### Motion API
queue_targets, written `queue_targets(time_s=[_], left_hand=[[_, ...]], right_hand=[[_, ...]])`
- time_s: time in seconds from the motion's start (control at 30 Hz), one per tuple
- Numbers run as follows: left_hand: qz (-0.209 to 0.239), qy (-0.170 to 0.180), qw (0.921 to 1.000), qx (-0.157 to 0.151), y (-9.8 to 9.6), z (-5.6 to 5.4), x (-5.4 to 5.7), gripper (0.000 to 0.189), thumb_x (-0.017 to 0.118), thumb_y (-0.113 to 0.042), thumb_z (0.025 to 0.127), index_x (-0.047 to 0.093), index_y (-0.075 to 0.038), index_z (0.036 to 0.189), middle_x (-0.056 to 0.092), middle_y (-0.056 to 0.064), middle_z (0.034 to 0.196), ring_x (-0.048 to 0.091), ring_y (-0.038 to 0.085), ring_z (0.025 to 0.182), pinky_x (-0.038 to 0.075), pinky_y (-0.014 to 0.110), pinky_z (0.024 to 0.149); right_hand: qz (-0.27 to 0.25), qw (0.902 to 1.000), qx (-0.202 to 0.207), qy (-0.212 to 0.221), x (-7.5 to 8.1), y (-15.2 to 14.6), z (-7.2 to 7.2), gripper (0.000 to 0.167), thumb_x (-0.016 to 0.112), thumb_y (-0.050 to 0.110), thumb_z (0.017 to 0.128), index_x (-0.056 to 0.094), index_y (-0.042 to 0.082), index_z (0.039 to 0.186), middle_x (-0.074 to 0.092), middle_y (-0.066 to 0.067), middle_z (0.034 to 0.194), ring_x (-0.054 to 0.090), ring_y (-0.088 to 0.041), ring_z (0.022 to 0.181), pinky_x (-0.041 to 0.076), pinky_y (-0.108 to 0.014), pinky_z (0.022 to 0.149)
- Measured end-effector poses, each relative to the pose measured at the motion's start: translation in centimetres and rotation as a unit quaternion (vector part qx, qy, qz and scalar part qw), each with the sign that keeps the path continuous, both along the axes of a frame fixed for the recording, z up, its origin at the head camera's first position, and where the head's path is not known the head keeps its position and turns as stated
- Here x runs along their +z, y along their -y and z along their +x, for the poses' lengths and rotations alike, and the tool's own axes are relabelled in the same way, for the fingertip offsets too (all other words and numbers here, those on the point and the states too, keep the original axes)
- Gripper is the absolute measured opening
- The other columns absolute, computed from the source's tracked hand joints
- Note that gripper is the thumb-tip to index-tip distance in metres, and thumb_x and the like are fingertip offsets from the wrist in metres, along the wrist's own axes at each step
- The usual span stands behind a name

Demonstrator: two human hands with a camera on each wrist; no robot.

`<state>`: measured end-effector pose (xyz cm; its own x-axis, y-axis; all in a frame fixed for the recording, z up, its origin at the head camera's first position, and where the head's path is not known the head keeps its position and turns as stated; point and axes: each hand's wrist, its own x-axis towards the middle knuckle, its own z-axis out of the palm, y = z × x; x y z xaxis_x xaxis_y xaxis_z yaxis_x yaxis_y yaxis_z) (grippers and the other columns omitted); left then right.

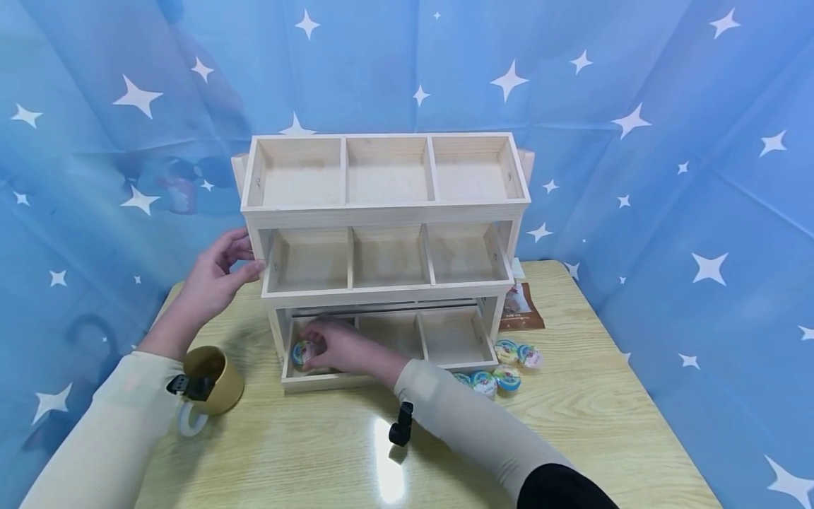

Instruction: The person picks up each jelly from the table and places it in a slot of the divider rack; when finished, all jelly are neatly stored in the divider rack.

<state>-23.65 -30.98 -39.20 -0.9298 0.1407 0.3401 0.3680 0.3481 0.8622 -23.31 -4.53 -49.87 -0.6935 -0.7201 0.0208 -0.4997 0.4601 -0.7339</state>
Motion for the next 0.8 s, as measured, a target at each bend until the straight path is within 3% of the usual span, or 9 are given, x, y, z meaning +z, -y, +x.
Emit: queue_targets(time_s=[0.23, 0.43, 0.53, 0.8], left_hand=[[-0.004, -0.001, 1.0, -0.005, 0.0, 0.0, -0.1, 0.064, 0.069, -0.008, 0.111, 0.042, -0.009, 0.17, 0.063, -0.003, 0.128, 0.063, 0.01, 0.119, 0.061, 0.016, 0.088], [-0.01, 0.001, 0.9999, 0.0, 0.0, 0.1, 0.0, 0.069, 0.069, -0.009, 0.111, 0.038, -0.012, 0.173, 0.063, -0.004, 0.129, 0.062, 0.01, 0.119, 0.061, 0.015, 0.088], [-0.015, -0.001, 0.9999, 0.002, -0.1, 0.1, 0.1, 0.072, 0.069, -0.01, 0.111, 0.035, -0.013, 0.175, 0.063, -0.004, 0.13, 0.062, 0.008, 0.12, 0.06, 0.015, 0.088], [-0.022, -0.013, 0.9997, -0.002, -0.1, 0.2, -0.1, 0.071, 0.067, -0.007, 0.112, 0.035, -0.013, 0.175, 0.063, -0.006, 0.131, 0.062, 0.007, 0.118, 0.06, 0.014, 0.087]], right_hand=[[-0.009, 0.9999, -0.011, -0.009, 1.3, -2.5, 0.8, 0.064, 0.091, 0.026, 0.095, 0.064, 0.009, 0.151, 0.068, -0.007, 0.141, 0.066, -0.019, 0.128, 0.054, -0.024, 0.108], [0.016, 0.9978, -0.015, -0.063, 2.6, -6.1, 1.5, 0.059, 0.088, 0.028, 0.098, 0.066, 0.008, 0.148, 0.069, -0.007, 0.14, 0.067, -0.02, 0.126, 0.054, -0.029, 0.111], [0.014, 0.9965, -0.015, -0.081, 2.9, -8.4, 2.3, 0.055, 0.088, 0.029, 0.098, 0.069, 0.007, 0.143, 0.071, -0.007, 0.138, 0.067, -0.025, 0.129, 0.054, -0.038, 0.115], [-0.031, 0.9973, -0.038, -0.054, 2.9, -15.8, 5.5, 0.039, 0.087, 0.024, 0.098, 0.073, 0.012, 0.133, 0.069, -0.006, 0.132, 0.067, -0.028, 0.124, 0.059, -0.05, 0.108]])
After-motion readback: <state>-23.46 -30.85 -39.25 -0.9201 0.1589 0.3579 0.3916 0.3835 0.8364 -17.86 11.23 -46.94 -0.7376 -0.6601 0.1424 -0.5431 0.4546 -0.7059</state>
